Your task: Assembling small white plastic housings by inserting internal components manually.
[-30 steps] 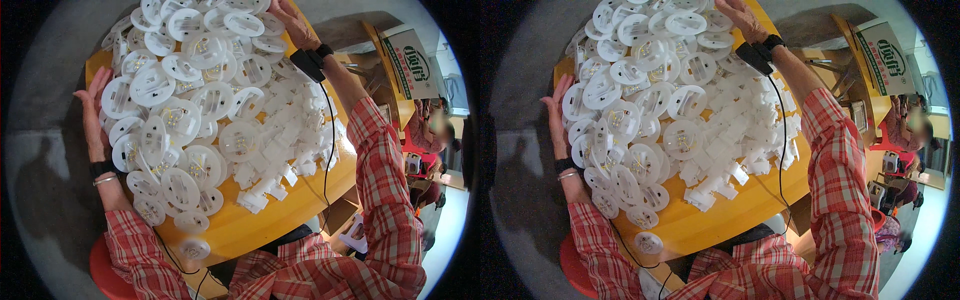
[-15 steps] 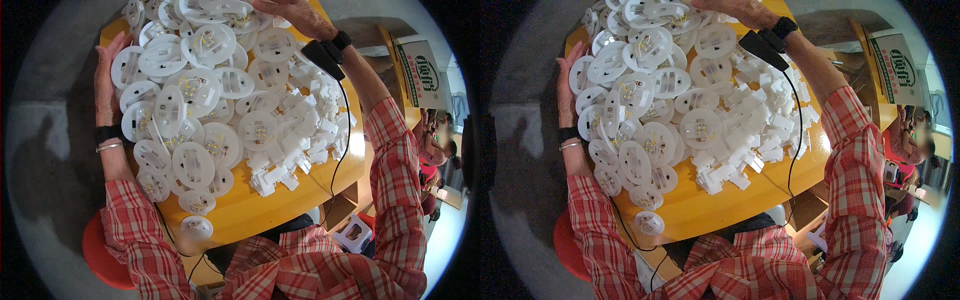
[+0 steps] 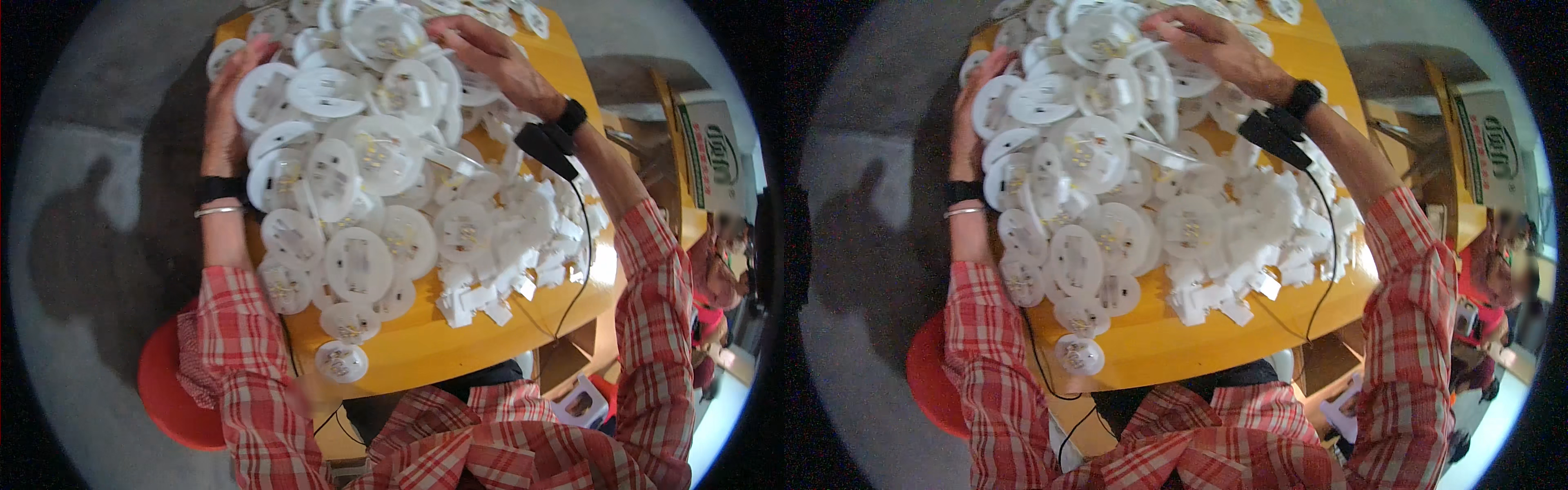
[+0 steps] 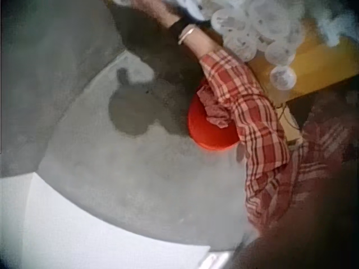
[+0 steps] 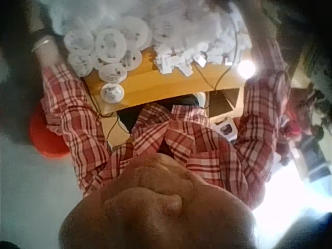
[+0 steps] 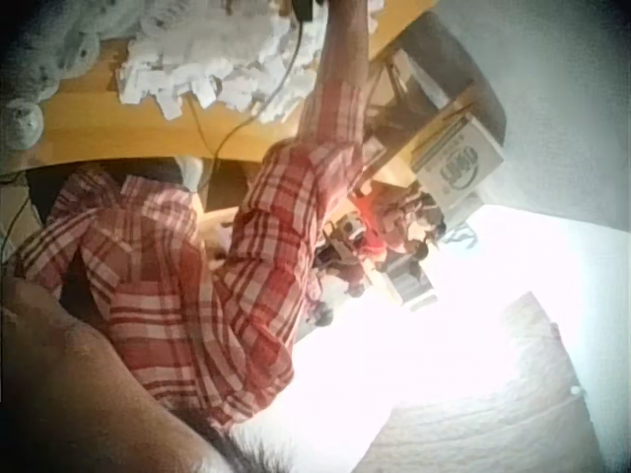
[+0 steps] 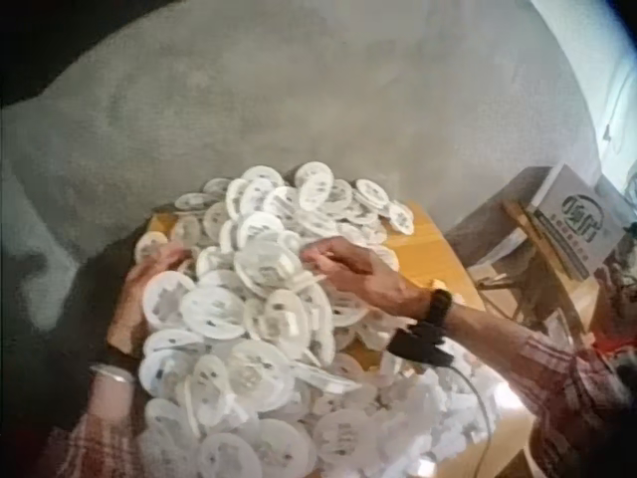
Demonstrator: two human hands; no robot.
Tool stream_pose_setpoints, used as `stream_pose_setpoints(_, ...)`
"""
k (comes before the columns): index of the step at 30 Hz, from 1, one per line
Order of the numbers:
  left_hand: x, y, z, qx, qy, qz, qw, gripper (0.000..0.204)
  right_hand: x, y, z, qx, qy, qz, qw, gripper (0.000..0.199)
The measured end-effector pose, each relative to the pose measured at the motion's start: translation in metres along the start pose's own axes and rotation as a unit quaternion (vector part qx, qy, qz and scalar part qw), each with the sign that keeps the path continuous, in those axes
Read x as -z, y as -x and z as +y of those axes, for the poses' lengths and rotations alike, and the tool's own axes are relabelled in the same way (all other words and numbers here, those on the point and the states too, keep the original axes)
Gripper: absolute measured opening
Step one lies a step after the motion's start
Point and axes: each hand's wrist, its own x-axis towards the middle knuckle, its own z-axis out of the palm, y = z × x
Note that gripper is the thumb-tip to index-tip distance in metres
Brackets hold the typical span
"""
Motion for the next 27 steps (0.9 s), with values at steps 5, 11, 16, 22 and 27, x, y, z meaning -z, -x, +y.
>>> stream_pose_setpoints(5, 0.005, -0.006, -0.002, -0.154, -0.124, 0.108, 0.974, 0.036, 0.010, -0.004, 0.002, 0.020, 0.067, -0.013, 0.997, 0.036)
stream_pose_setpoints(11, 0.021, -0.006, 0.010, -0.132, -0.135, 0.237, 0.953, 0.062, 0.010, 0.004, -0.013, -0.041, 0.016, -0.012, 0.999, 0.035)
stream_pose_setpoints(16, 0.015, -0.006, -0.011, -0.056, -0.143, 0.110, 0.982, 0.077, 0.001, 0.007, -0.009, -0.069, 0.014, -0.030, 0.997, 0.038)
stream_pose_setpoints(22, 0.011, -0.011, -0.007, -0.088, -0.155, 0.130, 0.975, 0.078, 0.009, 0.005, -0.020, -0.013, 0.140, -0.073, 0.987, 0.039)
stream_pose_setpoints(27, 0.045, -0.013, -0.010, -0.091, -0.163, 0.093, 0.978, 0.084, 0.019, 0.009, -0.040, 0.014, 0.148, -0.064, 0.987, 0.031)
